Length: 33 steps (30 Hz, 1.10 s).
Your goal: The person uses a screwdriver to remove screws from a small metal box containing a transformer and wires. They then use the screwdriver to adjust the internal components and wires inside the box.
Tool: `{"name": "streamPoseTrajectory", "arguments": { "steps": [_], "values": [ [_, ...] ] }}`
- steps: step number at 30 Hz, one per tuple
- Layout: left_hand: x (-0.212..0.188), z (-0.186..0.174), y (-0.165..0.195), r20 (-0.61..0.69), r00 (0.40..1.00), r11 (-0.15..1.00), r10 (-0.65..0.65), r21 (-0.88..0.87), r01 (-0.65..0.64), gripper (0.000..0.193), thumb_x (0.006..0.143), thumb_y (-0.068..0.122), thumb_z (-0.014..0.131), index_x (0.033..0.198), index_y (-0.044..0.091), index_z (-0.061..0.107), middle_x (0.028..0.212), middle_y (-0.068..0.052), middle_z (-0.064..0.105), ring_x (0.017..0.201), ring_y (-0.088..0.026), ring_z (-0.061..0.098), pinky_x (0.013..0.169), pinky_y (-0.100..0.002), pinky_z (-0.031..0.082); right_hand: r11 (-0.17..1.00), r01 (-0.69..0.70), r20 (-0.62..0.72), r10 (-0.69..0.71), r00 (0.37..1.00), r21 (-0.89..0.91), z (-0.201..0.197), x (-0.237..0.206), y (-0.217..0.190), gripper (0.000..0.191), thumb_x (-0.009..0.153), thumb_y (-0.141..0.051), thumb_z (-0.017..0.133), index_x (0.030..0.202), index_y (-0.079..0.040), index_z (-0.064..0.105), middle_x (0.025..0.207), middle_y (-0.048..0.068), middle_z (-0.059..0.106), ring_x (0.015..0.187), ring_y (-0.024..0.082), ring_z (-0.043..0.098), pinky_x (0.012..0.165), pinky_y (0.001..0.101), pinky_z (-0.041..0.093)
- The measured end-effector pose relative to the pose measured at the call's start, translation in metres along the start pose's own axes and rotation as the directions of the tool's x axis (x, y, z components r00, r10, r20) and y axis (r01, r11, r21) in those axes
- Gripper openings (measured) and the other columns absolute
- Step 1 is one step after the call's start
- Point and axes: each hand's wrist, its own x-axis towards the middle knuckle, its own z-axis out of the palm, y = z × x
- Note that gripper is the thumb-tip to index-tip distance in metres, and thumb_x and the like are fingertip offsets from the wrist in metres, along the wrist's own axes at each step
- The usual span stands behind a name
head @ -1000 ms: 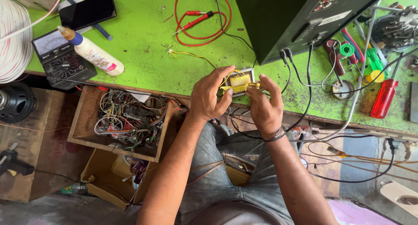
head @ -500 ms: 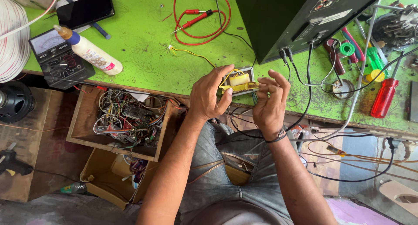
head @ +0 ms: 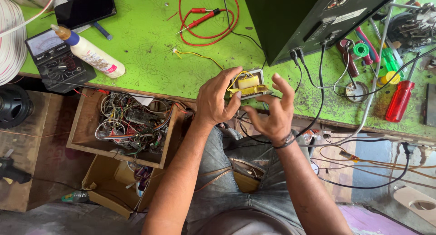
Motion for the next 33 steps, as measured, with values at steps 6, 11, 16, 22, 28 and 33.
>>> {"name": "streamPoseTrajectory", "arguments": {
  "steps": [6,11,16,22,28,33],
  "values": [
    [0.002,-0.001,0.003,-0.012,1.0,1.0,0.001,-0.001,-0.001,0.053,0.091,0.017,0.064,0.141,0.003,0.054,0.13,-0.02,0.067,0.116,-0.039,0.069,0.1,-0.044,0.057,0.987,-0.104,0.0,0.105,0.994,-0.124,0.006,-0.001,-0.023,0.024,0.085,-0.012,0.088,0.1,-0.004,0.07,0.159,0.021,0.038,0.147,0.043,0.043,0.12,0.0533,0.04],
    [0.001,-0.003,0.004,-0.011,1.0,1.0,0.003,0.005,-0.003,0.052,0.091,0.017,0.064,0.141,0.003,0.054,0.13,-0.02,0.067,0.116,-0.04,0.069,0.1,-0.044,0.057,0.958,-0.273,0.015,0.276,0.961,-0.093,0.009,0.003,-0.038,0.022,0.091,-0.01,0.084,0.105,-0.002,0.069,0.16,0.025,0.038,0.15,0.044,0.039,0.119,0.0512,0.04],
    [0.003,0.0,0.002,-0.014,1.0,1.0,0.015,0.003,-0.015,0.049,0.095,0.02,0.064,0.14,0.002,0.055,0.13,-0.021,0.067,0.117,-0.041,0.068,0.1,-0.045,0.056,0.96,-0.149,0.076,0.172,0.982,-0.238,0.006,0.011,-0.039,0.018,0.093,-0.011,0.081,0.105,-0.002,0.07,0.161,0.02,0.037,0.152,0.044,0.036,0.126,0.0533,0.034],
    [0.003,0.001,0.002,-0.018,1.0,1.0,0.009,0.009,-0.009,0.048,0.095,0.022,0.064,0.138,0.002,0.056,0.129,-0.021,0.067,0.115,-0.041,0.069,0.099,-0.045,0.056,0.957,-0.17,0.192,0.218,0.957,-0.236,-0.008,0.022,-0.043,0.015,0.092,-0.016,0.075,0.098,-0.004,0.07,0.165,0.024,0.03,0.154,0.047,0.024,0.124,0.0546,0.022],
    [0.004,0.0,0.005,-0.025,1.0,1.0,-0.013,0.008,0.014,0.049,0.095,0.024,0.061,0.138,0.002,0.057,0.129,-0.02,0.068,0.113,-0.039,0.07,0.099,-0.044,0.057,0.965,-0.254,0.091,0.259,0.961,-0.062,-0.021,0.013,-0.038,0.012,0.091,-0.005,0.074,0.098,-0.001,0.065,0.159,0.024,0.038,0.148,0.042,0.037,0.118,0.0508,0.038],
    [0.003,0.001,0.004,-0.028,1.0,1.0,-0.004,-0.007,0.004,0.048,0.097,0.026,0.059,0.138,0.001,0.056,0.128,-0.021,0.067,0.112,-0.039,0.07,0.098,-0.043,0.057,0.934,-0.335,-0.072,0.345,0.936,0.125,-0.044,-0.015,-0.027,0.011,0.098,0.002,0.071,0.101,-0.002,0.061,0.122,0.014,0.067,0.11,0.023,0.069,0.097,0.0364,0.056]
  ]
}}
